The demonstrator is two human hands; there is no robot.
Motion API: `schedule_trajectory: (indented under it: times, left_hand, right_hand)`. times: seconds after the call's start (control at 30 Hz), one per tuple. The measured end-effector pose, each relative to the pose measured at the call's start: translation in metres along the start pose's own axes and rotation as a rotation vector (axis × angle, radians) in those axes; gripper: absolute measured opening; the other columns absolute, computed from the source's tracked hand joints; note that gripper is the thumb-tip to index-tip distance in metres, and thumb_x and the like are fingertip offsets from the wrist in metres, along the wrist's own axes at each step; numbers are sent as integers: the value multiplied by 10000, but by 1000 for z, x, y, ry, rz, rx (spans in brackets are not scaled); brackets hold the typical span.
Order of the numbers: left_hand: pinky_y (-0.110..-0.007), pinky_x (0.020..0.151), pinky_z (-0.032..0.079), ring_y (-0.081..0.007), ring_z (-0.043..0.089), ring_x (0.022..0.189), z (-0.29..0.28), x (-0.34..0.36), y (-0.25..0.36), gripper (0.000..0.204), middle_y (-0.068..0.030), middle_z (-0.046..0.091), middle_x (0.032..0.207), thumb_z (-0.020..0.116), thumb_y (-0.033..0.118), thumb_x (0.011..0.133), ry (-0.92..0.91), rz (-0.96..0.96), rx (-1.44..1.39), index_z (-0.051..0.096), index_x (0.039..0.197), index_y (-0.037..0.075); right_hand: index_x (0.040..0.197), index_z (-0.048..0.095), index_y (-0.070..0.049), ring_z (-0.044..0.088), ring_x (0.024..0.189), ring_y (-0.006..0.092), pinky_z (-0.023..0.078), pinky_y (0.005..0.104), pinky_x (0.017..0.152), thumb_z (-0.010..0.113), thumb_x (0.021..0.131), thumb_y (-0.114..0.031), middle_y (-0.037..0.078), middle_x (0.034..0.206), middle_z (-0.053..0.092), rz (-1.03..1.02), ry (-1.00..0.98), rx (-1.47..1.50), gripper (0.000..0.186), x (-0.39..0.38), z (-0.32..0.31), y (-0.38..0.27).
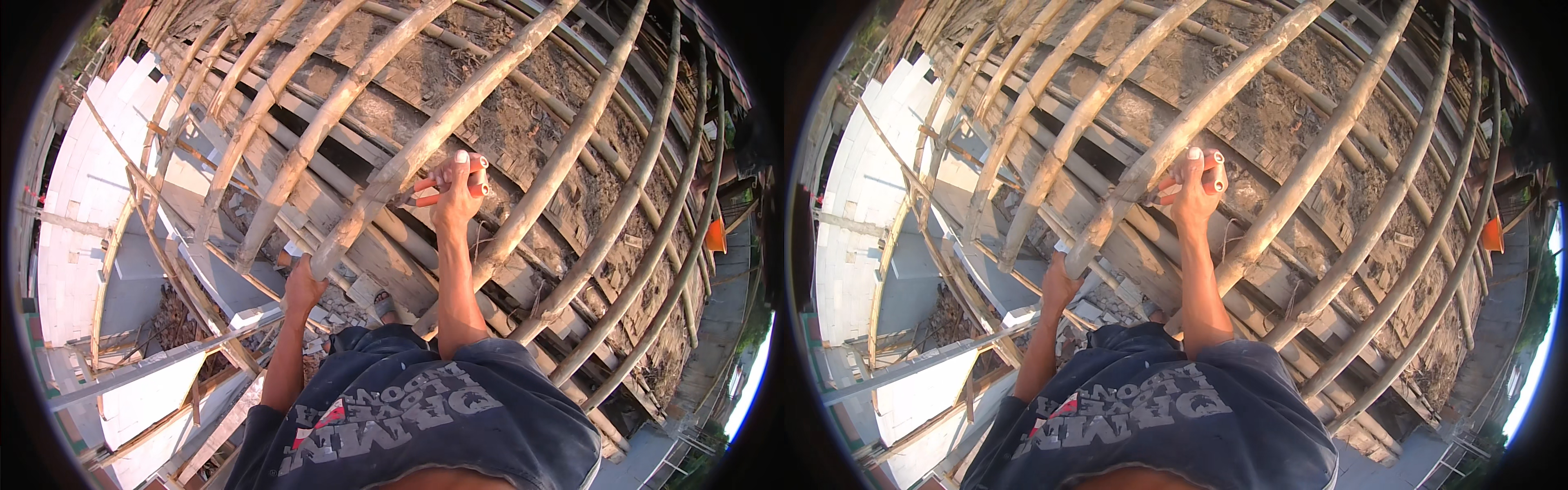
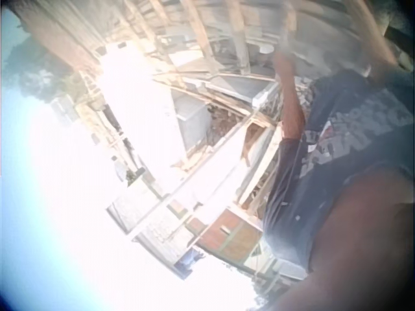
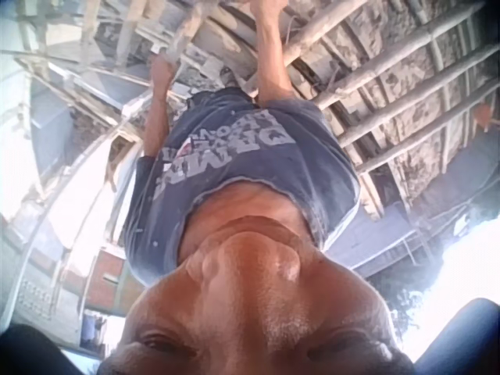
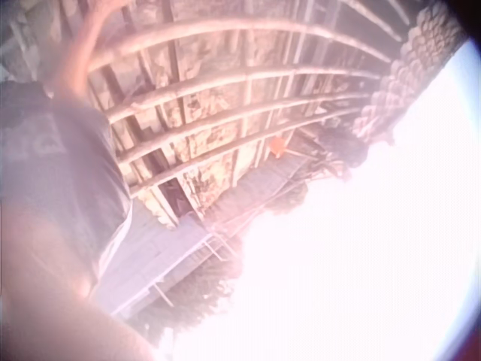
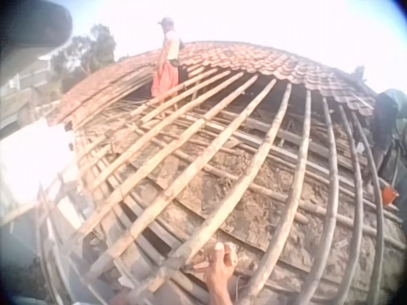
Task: The person uses pliers to twist and secure wires on a roof framework while positioning bamboo beams among the wooden structural supports.
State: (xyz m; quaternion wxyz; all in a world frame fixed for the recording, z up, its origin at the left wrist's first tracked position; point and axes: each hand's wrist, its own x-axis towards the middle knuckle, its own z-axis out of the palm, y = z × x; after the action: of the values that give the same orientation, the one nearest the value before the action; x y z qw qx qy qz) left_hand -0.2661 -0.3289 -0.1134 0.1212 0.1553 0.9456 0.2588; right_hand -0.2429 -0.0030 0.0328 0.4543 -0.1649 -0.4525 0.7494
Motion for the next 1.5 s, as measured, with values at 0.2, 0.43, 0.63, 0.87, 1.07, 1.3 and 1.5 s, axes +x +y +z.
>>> schedule_trajectory:
  times: [0.2, 0.43, 0.63, 0.87, 1.07, 1.3, 1.5]
  left_hand:
    - [-550, 862, 539, -472, 661, 1042, 3, -3, -5, 504, -249, 702, 1064, 823, 144, 716, -9, 2, 21, 565, 1138, 46]
    - [-532, 875, 555, -443, 687, 1040, -2, -3, 1, 537, -230, 714, 1097, 852, 178, 713, -10, 4, 14, 594, 1161, 35]
    - [-525, 869, 567, -427, 697, 1045, -7, -6, -2, 568, -222, 717, 1114, 860, 189, 701, -25, -8, 54, 603, 1187, 44]
    - [-520, 873, 569, -424, 701, 1023, 1, -6, -9, 596, -209, 718, 1088, 849, 217, 694, -17, 5, 86, 610, 1213, 46]
    - [-519, 874, 569, -424, 708, 991, -5, -14, -9, 559, -213, 722, 1041, 846, 202, 686, 49, 8, 61, 617, 1169, 39]
    - [-529, 872, 570, -429, 705, 985, 5, -13, -18, 607, -225, 710, 1043, 865, 266, 702, 19, 74, 73, 600, 1203, 48]
    - [-532, 851, 561, -419, 692, 1025, -7, -21, -18, 491, -210, 713, 1019, 812, 177, 728, 86, 61, 25, 613, 1158, 46]
  right_hand:
    - [908, 466, -92, 468, 666, 145, 478, 365, 663, 636, 1040, -223, 19, 741, 464, 33, -109, 169, 251, -36, 11, -16]
    - [983, 497, -76, 620, 561, 171, 478, 265, 358, 587, 1040, -417, 57, 765, 560, 63, -50, 146, 357, -39, 53, 29]
    - [1005, 488, -85, 577, 645, 98, 485, 242, 518, 647, 1037, -244, 40, 806, 573, -172, -438, -230, 227, -45, 86, 106]
    - [1024, 393, -64, 651, 717, 175, 556, 314, 674, 706, 1005, -145, 129, 876, 670, -346, -319, 63, 324, -56, 110, 4]
    - [871, 578, -7, 635, 654, 186, 544, 323, 608, 587, 1081, -362, 140, 777, 662, -79, -117, -143, 413, -33, 67, -47]
    - [943, 539, -31, 634, 768, 200, 552, 367, 748, 506, 1115, -359, 120, 874, 648, 131, -305, -47, 372, -45, 37, -1]
    - [1013, 598, 4, 652, 890, 208, 559, 401, 859, 485, 1110, -392, 123, 907, 652, 68, -167, -97, 422, -62, 26, -20]
